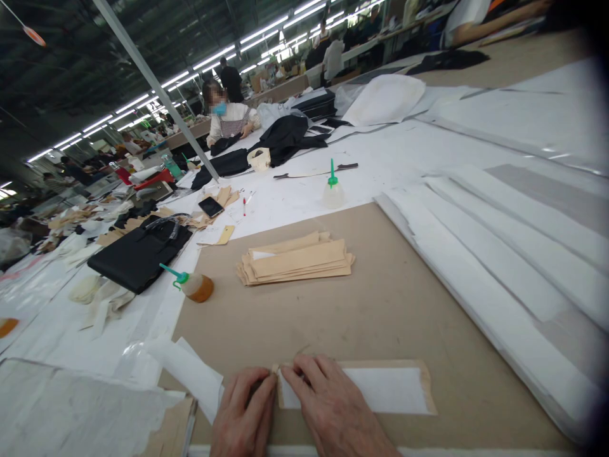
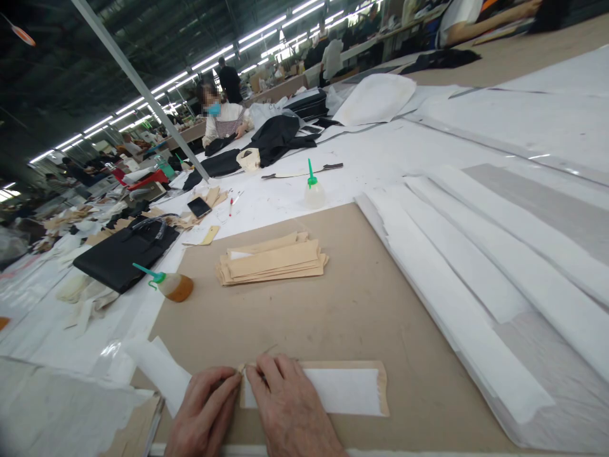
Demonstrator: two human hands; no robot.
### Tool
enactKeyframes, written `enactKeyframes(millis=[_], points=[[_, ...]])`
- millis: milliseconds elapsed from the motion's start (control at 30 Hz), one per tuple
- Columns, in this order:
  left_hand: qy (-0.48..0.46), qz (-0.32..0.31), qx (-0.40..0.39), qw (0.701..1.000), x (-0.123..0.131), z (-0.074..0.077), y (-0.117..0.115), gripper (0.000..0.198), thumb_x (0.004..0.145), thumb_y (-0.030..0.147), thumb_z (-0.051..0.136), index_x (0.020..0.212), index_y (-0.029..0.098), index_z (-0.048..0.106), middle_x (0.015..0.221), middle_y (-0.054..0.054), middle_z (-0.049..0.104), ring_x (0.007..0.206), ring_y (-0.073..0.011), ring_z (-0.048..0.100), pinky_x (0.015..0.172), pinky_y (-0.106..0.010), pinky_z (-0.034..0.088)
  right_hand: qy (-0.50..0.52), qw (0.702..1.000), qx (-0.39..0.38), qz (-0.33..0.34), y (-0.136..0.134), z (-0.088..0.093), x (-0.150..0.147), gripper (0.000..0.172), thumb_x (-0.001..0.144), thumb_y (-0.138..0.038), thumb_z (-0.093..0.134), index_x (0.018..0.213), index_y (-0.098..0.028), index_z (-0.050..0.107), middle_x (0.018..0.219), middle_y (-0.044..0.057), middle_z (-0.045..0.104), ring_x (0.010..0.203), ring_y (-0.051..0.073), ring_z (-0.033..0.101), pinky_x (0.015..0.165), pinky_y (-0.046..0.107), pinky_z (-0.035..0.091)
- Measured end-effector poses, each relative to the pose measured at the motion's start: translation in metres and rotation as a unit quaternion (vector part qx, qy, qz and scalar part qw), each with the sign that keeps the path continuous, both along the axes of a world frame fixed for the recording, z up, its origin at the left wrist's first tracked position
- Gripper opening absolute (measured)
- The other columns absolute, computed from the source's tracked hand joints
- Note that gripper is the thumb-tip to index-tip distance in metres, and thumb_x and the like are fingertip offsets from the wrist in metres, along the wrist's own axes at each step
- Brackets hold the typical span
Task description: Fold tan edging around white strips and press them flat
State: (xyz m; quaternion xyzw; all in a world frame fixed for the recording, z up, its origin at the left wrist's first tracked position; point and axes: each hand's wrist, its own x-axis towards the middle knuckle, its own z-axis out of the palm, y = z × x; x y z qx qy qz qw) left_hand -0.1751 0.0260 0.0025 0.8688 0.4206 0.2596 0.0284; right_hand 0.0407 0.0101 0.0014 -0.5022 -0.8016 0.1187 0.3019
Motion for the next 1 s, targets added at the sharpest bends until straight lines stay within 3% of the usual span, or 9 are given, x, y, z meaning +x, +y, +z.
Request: enactKeyframes(millis=[233,500,800,1000], points=[[0.085,0.026,0.028,0.996,0.004,-0.004,-0.003,0.031,0.101,0.018,0.044,0.127,0.021,0.061,0.117,-0.011,0.067,0.106,-0.0272,0.06,0.093,-0.041,0.051,0.011,1.0,-0.007,0.0,-0.001,0.002,-0.001,0.05,0.08,-0.014,0.074,0.129,-0.019,0.06,0.113,0.004,0.063,0.096,0.024,0.051,0.085,0.035,0.041],[-0.072,0.059,-0.073,0.993,0.008,0.005,-0.001,0.02,0.101,0.03,0.052,0.115,0.026,0.066,0.118,-0.007,0.062,0.11,-0.0197,0.062,0.096,-0.03,0.054,0.002,1.0,-0.011,-0.002,0.0,0.002,-0.001,0.049,0.08,-0.014,0.074,0.127,-0.019,0.06,0.114,0.004,0.063,0.096,0.025,0.051,0.084,0.035,0.04],[-0.068,0.07,-0.131,0.987,0.011,0.008,0.01,0.016,0.101,0.027,0.054,0.113,0.027,0.065,0.119,-0.006,0.061,0.111,-0.0179,0.061,0.099,-0.03,0.053,-0.003,1.0,-0.029,0.006,-0.001,0.002,-0.001,0.044,0.081,-0.015,0.072,0.124,-0.019,0.061,0.114,0.005,0.063,0.095,0.025,0.052,0.082,0.035,0.041],[0.003,0.01,-0.031,0.999,0.009,0.008,0.01,0.024,0.103,0.02,0.047,0.119,0.023,0.065,0.113,-0.009,0.065,0.105,-0.0194,0.062,0.093,-0.03,0.054,0.003,1.0,-0.019,-0.001,-0.002,0.001,-0.001,0.049,0.081,-0.015,0.072,0.128,-0.02,0.06,0.113,0.005,0.063,0.094,0.025,0.052,0.082,0.036,0.04]])
